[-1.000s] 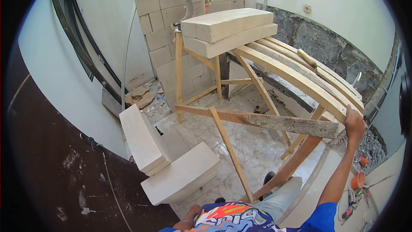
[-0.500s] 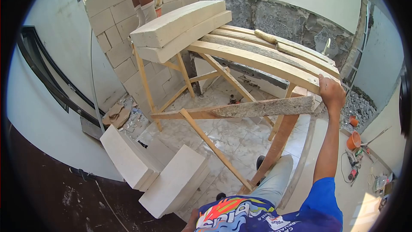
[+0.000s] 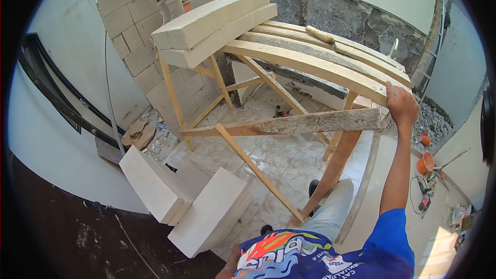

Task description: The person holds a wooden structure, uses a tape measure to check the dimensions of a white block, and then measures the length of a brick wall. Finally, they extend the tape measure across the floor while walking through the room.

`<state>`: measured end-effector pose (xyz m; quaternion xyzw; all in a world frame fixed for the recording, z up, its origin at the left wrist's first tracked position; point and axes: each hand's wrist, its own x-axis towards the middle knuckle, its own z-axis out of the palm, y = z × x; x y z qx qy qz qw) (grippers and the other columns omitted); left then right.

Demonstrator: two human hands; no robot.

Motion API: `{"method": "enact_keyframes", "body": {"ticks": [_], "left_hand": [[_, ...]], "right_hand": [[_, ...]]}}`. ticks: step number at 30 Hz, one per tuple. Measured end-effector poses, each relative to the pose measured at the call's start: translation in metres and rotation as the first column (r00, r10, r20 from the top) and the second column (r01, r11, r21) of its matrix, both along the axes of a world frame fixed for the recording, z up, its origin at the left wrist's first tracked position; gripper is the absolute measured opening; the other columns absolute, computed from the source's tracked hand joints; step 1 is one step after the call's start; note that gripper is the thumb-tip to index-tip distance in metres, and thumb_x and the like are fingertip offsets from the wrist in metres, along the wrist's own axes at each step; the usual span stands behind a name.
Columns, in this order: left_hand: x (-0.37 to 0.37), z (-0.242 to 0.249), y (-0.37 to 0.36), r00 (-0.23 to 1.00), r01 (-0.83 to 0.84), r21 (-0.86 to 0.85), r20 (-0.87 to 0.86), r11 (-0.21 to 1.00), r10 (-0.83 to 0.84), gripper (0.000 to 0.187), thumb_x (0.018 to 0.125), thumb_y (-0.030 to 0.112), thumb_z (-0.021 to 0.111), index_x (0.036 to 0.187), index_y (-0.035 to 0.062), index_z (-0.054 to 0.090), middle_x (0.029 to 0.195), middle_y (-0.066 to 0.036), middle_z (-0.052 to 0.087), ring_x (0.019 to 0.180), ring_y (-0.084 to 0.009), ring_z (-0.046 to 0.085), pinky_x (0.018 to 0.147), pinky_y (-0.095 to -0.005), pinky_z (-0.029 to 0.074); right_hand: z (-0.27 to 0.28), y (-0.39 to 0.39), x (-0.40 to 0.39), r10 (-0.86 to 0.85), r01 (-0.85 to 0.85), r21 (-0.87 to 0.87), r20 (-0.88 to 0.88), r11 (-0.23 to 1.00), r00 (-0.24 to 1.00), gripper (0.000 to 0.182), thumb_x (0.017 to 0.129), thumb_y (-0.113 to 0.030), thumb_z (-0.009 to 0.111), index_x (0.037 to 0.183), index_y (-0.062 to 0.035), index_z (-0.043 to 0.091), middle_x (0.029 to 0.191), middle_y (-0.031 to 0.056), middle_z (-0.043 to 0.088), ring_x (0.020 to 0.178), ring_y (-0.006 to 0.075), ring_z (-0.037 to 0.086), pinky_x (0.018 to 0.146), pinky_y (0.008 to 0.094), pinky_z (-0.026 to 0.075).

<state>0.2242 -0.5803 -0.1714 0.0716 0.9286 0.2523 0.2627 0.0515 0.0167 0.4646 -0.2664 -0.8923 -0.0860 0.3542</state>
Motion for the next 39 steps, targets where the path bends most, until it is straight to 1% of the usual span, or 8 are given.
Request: {"method": "enact_keyframes", "body": {"ticks": [7,10,11,22,25,28,38,39], "left_hand": [[-0.01,-0.005,0.009,0.998,-0.049,0.003,0.037,0.999,0.049,0.043,0.076,0.04,0.06,0.086,-0.0003,0.07,0.092,-0.029,0.065,0.091,-0.0436,0.064,0.077,-0.0495,0.052],[0.019,-0.015,-0.033,0.996,-0.022,0.04,0.082,0.999,0.018,0.044,0.076,0.043,0.06,0.09,0.002,0.071,0.096,-0.027,0.066,0.094,-0.0419,0.065,0.079,-0.0473,0.052],[-0.009,-0.022,-0.018,0.995,-0.017,0.053,0.098,0.998,0.012,0.045,0.076,0.043,0.061,0.091,0.0027,0.071,0.097,-0.027,0.066,0.095,-0.0413,0.065,0.08,-0.0466,0.052],[-0.007,0.025,0.003,0.992,-0.015,0.023,0.124,1.0,0.012,0.046,0.075,0.046,0.061,0.089,0.0039,0.072,0.098,-0.025,0.067,0.095,-0.0404,0.065,0.08,-0.044,0.052],[0.001,0.012,0.001,0.973,-0.186,0.099,0.159,0.978,0.169,0.046,0.075,0.046,0.06,0.087,0.0032,0.071,0.098,-0.025,0.067,0.095,-0.0411,0.065,0.08,-0.0448,0.052],[0.004,0.005,-0.005,0.99,-0.08,0.107,0.125,0.991,0.066,0.047,0.076,0.046,0.06,0.087,0.0024,0.071,0.098,-0.025,0.067,0.096,-0.0415,0.064,0.08,-0.0454,0.051],[0.0,-0.009,-0.004,0.987,0.06,-0.014,0.15,0.998,-0.057,0.046,0.077,0.045,0.058,0.09,0.0027,0.071,0.102,-0.025,0.066,0.098,-0.0432,0.063,0.082,-0.0474,0.051],[0.002,-0.011,-0.002,0.986,-0.035,0.031,0.161,0.999,0.029,0.046,0.078,0.045,0.058,0.091,0.0031,0.071,0.103,-0.026,0.065,0.1,-0.0434,0.063,0.083,-0.0476,0.051]], "right_hand": [[0.001,-0.003,0.0,-0.002,0.002,-0.022,-0.009,1.0,1.0,0.054,0.098,-0.05,0.037,0.081,-0.0091,0.068,0.083,0.0154,0.068,0.079,0.0387,0.065,0.072,0.0485,0.05],[0.002,-0.005,0.0,-0.018,0.018,-0.038,0.004,0.999,1.0,0.054,0.098,-0.051,0.037,0.083,-0.0099,0.069,0.085,0.0153,0.068,0.081,0.0388,0.065,0.073,0.0484,0.05],[0.002,-0.004,0.0,-0.024,0.025,-0.043,0.012,0.999,1.0,0.054,0.098,-0.051,0.037,0.084,-0.0103,0.069,0.086,0.0152,0.068,0.082,0.0388,0.065,0.074,0.0483,0.05],[-0.001,-0.001,-0.002,-0.051,0.052,-0.055,0.025,0.997,0.998,0.051,0.098,-0.052,0.038,0.089,-0.0132,0.07,0.089,0.0136,0.069,0.084,0.0385,0.065,0.074,0.0487,0.051],[-0.002,0.0,-0.002,-0.037,0.038,-0.035,0.016,0.999,0.999,0.049,0.098,-0.051,0.039,0.089,-0.0132,0.07,0.089,0.0134,0.069,0.083,0.0381,0.065,0.073,0.0483,0.052],[-0.001,-0.003,-0.001,-0.033,0.033,-0.02,0.009,0.999,0.999,0.049,0.098,-0.049,0.039,0.088,-0.0127,0.07,0.088,0.0133,0.069,0.082,0.0376,0.065,0.073,0.048,0.051],[0.001,-0.006,0.0,-0.032,0.032,-0.026,0.016,0.999,0.999,0.049,0.098,-0.048,0.04,0.085,-0.0104,0.068,0.087,0.0138,0.068,0.082,0.0374,0.065,0.071,0.0465,0.051],[0.002,-0.008,0.0,-0.035,0.036,-0.03,0.019,0.999,0.999,0.049,0.099,-0.048,0.04,0.085,-0.0103,0.068,0.087,0.0138,0.068,0.082,0.0373,0.065,0.072,0.0463,0.051]]}}
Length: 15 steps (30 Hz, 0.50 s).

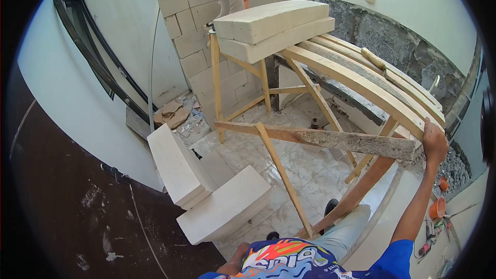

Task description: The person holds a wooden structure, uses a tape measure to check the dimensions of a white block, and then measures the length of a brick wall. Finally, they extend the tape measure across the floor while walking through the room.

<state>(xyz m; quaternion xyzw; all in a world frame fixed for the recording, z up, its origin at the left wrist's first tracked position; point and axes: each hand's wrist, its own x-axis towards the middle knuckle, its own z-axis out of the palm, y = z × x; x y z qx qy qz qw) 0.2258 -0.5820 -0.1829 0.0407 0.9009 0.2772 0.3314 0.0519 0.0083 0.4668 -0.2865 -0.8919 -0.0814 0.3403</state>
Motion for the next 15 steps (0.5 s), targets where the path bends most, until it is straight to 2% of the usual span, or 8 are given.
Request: {"method": "enact_keyframes", "body": {"ticks": [6,9,15], "left_hand": [[-0.01,-0.001,0.004,1.0,-0.019,0.008,0.009,1.0,0.019,0.046,0.077,0.045,0.059,0.092,0.0037,0.071,0.104,-0.026,0.065,0.101,-0.0431,0.062,0.085,-0.0479,0.051],[-0.011,0.002,0.006,0.991,-0.104,-0.043,0.083,0.994,0.107,0.047,0.077,0.046,0.058,0.093,0.0041,0.072,0.104,-0.025,0.066,0.1,-0.0431,0.063,0.086,-0.0479,0.051],[-0.009,0.007,0.001,0.995,0.097,-0.084,0.041,0.992,-0.094,0.049,0.078,0.049,0.056,0.092,0.0041,0.072,0.103,-0.024,0.066,0.099,-0.0426,0.063,0.085,-0.0466,0.052]], "right_hand": [[-0.003,0.006,0.0,0.038,-0.037,0.028,-0.013,0.999,0.999,0.049,0.099,-0.047,0.039,0.085,-0.0098,0.068,0.087,0.014,0.068,0.081,0.0374,0.064,0.071,0.0465,0.051],[-0.002,0.005,-0.001,0.043,-0.043,0.016,-0.016,0.999,0.999,0.049,0.099,-0.047,0.039,0.085,-0.0094,0.068,0.086,0.0142,0.067,0.081,0.0377,0.064,0.071,0.0466,0.051],[-0.005,0.007,0.0,0.053,-0.052,0.034,-0.035,0.998,0.998,0.049,0.099,-0.046,0.039,0.085,-0.0088,0.067,0.086,0.0146,0.067,0.081,0.0382,0.064,0.071,0.047,0.05]]}}
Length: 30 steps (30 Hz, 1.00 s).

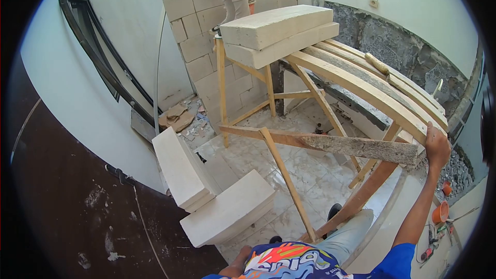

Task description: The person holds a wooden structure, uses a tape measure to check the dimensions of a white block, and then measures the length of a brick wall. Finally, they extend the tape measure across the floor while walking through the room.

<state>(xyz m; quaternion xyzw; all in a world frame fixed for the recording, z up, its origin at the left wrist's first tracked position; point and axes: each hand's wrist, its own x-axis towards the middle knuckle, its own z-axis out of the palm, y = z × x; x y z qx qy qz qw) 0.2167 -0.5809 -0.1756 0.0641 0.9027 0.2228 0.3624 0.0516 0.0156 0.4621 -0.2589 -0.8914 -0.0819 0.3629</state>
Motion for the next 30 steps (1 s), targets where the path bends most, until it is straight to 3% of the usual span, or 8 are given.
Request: {"method": "enact_keyframes", "body": {"ticks": [12,18,24,30], "left_hand": [[-0.001,0.018,0.004,0.999,-0.01,0.067,-0.042,0.998,0.013,0.05,0.077,0.048,0.056,0.089,0.0022,0.072,0.1,-0.026,0.066,0.097,-0.0424,0.064,0.082,-0.0476,0.052],[0.0,0.016,0.006,0.987,-0.141,0.087,-0.07,0.986,0.147,0.048,0.078,0.047,0.055,0.087,0.0027,0.072,0.099,-0.026,0.066,0.096,-0.0424,0.064,0.082,-0.0474,0.052],[-0.004,0.023,0.001,0.993,0.081,0.04,-0.095,0.996,-0.077,0.049,0.076,0.048,0.054,0.085,0.0036,0.072,0.097,-0.026,0.066,0.095,-0.0418,0.065,0.081,-0.0474,0.053],[-0.004,0.032,0.005,0.992,-0.1,0.071,-0.068,0.992,0.104,0.055,0.076,0.053,0.053,0.083,0.0016,0.072,0.093,-0.027,0.066,0.094,-0.0424,0.064,0.082,-0.0479,0.052]], "right_hand": [[0.002,-0.003,0.0,0.003,-0.003,-0.021,0.005,1.0,1.0,0.048,0.099,-0.045,0.04,0.084,-0.0076,0.067,0.086,0.0151,0.067,0.081,0.038,0.064,0.071,0.0472,0.05],[-0.002,0.005,-0.002,0.014,-0.014,-0.03,0.009,0.999,1.0,0.048,0.1,-0.044,0.039,0.085,-0.0072,0.066,0.087,0.0149,0.066,0.082,0.0378,0.063,0.072,0.0472,0.049],[-0.001,0.004,-0.001,-0.008,0.009,-0.027,0.026,1.0,1.0,0.048,0.1,-0.044,0.038,0.085,-0.0074,0.066,0.087,0.0147,0.066,0.082,0.0376,0.063,0.074,0.0473,0.049],[0.0,0.005,-0.002,-0.018,0.02,-0.036,0.048,0.999,0.999,0.048,0.1,-0.044,0.038,0.086,-0.0077,0.066,0.088,0.0143,0.066,0.083,0.0373,0.063,0.074,0.047,0.05]]}}
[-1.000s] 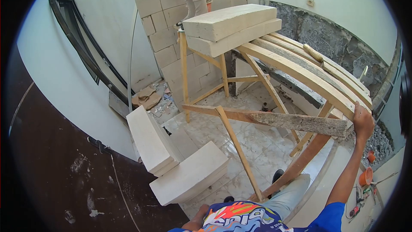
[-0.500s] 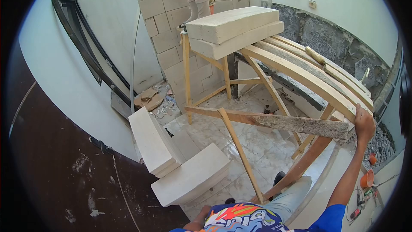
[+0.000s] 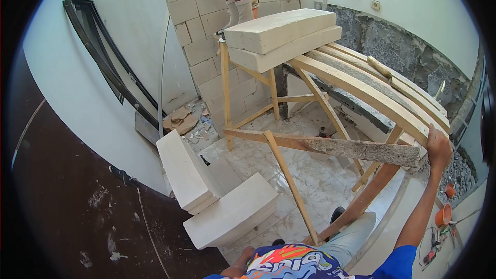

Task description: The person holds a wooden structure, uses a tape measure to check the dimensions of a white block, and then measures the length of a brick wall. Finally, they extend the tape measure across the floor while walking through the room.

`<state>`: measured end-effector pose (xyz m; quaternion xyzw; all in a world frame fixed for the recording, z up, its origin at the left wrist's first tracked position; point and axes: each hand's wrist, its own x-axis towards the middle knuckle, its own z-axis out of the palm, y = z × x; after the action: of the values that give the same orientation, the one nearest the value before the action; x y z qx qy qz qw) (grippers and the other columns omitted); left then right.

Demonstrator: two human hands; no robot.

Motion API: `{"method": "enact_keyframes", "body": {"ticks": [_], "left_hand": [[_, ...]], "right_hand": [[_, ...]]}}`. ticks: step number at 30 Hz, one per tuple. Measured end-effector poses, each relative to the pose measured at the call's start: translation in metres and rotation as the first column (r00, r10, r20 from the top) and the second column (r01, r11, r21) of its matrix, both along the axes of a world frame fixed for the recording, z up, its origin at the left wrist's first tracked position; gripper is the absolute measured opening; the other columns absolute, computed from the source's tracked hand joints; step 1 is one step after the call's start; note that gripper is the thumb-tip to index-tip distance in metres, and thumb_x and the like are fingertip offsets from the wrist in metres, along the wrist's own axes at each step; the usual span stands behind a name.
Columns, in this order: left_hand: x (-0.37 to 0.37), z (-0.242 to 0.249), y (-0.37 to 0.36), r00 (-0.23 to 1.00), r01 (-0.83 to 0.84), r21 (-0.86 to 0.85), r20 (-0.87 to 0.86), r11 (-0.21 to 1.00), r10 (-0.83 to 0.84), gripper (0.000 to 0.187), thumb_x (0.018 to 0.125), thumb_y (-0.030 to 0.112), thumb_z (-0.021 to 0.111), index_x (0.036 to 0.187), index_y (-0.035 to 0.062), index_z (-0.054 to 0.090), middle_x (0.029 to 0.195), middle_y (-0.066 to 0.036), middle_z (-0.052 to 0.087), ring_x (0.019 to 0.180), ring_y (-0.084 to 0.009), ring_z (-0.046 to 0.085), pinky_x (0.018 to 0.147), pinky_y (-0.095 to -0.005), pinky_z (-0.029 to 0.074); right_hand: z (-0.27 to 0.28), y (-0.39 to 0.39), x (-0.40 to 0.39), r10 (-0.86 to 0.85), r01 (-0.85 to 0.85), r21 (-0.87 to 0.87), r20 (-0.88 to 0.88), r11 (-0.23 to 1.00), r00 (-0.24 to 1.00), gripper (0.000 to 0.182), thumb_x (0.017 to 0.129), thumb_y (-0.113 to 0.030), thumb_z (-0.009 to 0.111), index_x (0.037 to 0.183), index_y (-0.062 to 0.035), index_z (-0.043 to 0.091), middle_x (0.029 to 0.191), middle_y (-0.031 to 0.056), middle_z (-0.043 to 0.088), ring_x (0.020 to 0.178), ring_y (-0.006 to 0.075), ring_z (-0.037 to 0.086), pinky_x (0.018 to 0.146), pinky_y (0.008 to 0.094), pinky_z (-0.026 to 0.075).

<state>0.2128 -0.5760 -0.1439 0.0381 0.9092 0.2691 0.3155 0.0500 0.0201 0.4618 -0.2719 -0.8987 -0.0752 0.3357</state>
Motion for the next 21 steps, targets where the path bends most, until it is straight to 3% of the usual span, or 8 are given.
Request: {"method": "enact_keyframes", "body": {"ticks": [3,9,15,21], "left_hand": [[-0.003,0.005,0.002,0.998,0.048,-0.014,0.047,0.999,-0.047,0.056,0.077,0.053,0.051,0.085,0.0015,0.072,0.096,-0.026,0.066,0.095,-0.0426,0.064,0.083,-0.048,0.051],[-0.003,-0.003,0.005,0.993,-0.078,-0.022,0.081,0.997,0.08,0.054,0.08,0.052,0.05,0.088,0.0029,0.072,0.099,-0.025,0.066,0.097,-0.0424,0.064,0.084,-0.0476,0.051],[-0.003,0.003,0.001,0.992,0.126,-0.029,0.0,0.992,-0.126,0.05,0.08,0.048,0.051,0.088,0.0035,0.073,0.099,-0.025,0.066,0.097,-0.0413,0.064,0.083,-0.0468,0.052],[0.0,-0.011,-0.002,0.997,0.071,-0.039,0.034,0.997,-0.069,0.051,0.077,0.049,0.054,0.088,0.0036,0.072,0.099,-0.025,0.066,0.097,-0.0415,0.064,0.083,-0.0467,0.052]], "right_hand": [[-0.002,0.003,-0.001,0.009,-0.01,-0.004,-0.007,1.0,1.0,0.047,0.1,-0.045,0.039,0.087,-0.0082,0.066,0.089,0.014,0.067,0.083,0.0371,0.064,0.074,0.0467,0.05],[-0.003,0.003,-0.001,0.023,-0.023,0.001,-0.04,1.0,0.999,0.048,0.1,-0.045,0.039,0.087,-0.0083,0.067,0.088,0.0143,0.067,0.083,0.0368,0.064,0.073,0.0463,0.05],[0.001,-0.003,0.0,-0.006,0.006,0.002,-0.011,1.0,1.0,0.048,0.099,-0.045,0.039,0.084,-0.0077,0.066,0.086,0.0155,0.067,0.082,0.0374,0.064,0.073,0.0469,0.05],[0.002,-0.004,0.001,-0.005,0.005,0.001,-0.025,1.0,1.0,0.049,0.099,-0.046,0.039,0.084,-0.008,0.066,0.085,0.0166,0.067,0.081,0.0388,0.064,0.072,0.048,0.05]]}}
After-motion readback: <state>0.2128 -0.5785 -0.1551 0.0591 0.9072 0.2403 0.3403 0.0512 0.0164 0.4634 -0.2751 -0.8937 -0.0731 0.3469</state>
